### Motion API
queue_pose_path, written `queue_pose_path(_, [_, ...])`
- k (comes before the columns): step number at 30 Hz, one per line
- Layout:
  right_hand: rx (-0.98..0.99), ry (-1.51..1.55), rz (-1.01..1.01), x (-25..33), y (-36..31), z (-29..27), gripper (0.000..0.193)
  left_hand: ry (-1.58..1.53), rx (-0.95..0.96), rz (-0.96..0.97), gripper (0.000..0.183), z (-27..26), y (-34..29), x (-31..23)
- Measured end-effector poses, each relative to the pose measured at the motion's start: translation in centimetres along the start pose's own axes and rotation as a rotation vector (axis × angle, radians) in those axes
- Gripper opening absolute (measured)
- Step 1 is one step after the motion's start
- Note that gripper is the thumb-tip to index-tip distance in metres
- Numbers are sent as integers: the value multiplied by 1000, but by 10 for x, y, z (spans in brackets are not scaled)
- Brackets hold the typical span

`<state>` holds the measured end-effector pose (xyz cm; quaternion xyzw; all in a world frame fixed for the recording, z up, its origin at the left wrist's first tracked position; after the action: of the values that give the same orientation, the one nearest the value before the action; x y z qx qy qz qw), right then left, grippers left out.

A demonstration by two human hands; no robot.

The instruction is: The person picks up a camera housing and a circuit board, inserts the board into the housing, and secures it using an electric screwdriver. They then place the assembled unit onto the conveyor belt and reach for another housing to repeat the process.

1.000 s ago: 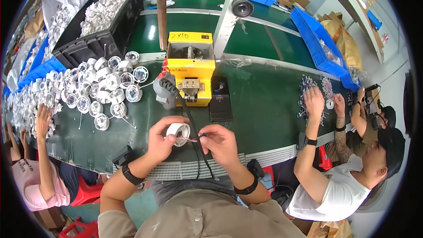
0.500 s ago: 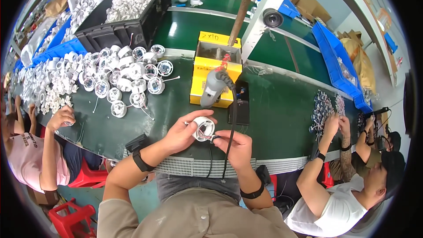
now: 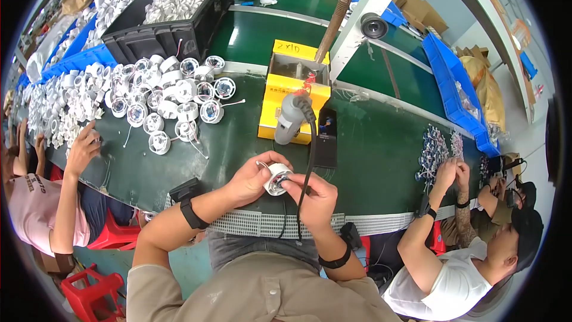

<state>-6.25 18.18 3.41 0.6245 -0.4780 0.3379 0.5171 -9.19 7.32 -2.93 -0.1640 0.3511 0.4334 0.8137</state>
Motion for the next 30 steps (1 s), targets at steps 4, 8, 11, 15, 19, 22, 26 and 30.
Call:
queue_pose_path(4, [-35, 183, 34, -3, 0, 1, 19, 26, -5, 30, 68, -1, 0, 0])
queue_pose_path(8, [-52, 38, -104, 7, -4, -1, 19, 126, -51, 42, 69, -4, -2, -2])
queue_pose_path(11, [-96, -90, -166, 10, -7, -3, 27, 141, -49, 45, 70, -5, -3, -1])
queue_pose_path(15, [-106, 361, 129, -27, -8, 10, 39, 280, -80, 155, 71, 1, -5, -12])
queue_pose_path(19, [-3, 503, 233, -34, -10, 20, 31, 405, -147, 254, 58, -4, -10, -20])
queue_pose_path(22, [-3, 546, 270, -43, -9, 17, 31, 600, -159, 321, 50, 1, -12, -34])
queue_pose_path(26, [-21, 479, 248, -40, 0, 5, 29, 542, -145, 83, 45, 7, -8, -30])
queue_pose_path(30, [-9, 251, 103, -24, 8, -7, 27, 648, -146, 46, 44, 7, -8, -31])
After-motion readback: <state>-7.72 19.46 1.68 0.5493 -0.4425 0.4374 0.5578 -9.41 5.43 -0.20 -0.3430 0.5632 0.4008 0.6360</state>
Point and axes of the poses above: each hand's wrist, its own y-axis towards the middle knuckle, its own z-axis out of the palm, x = y × z, the point moved 10 cm from there along y, towards the middle knuckle, and after that the axes turned 2 degrees about -z, right-handed, at the moved point
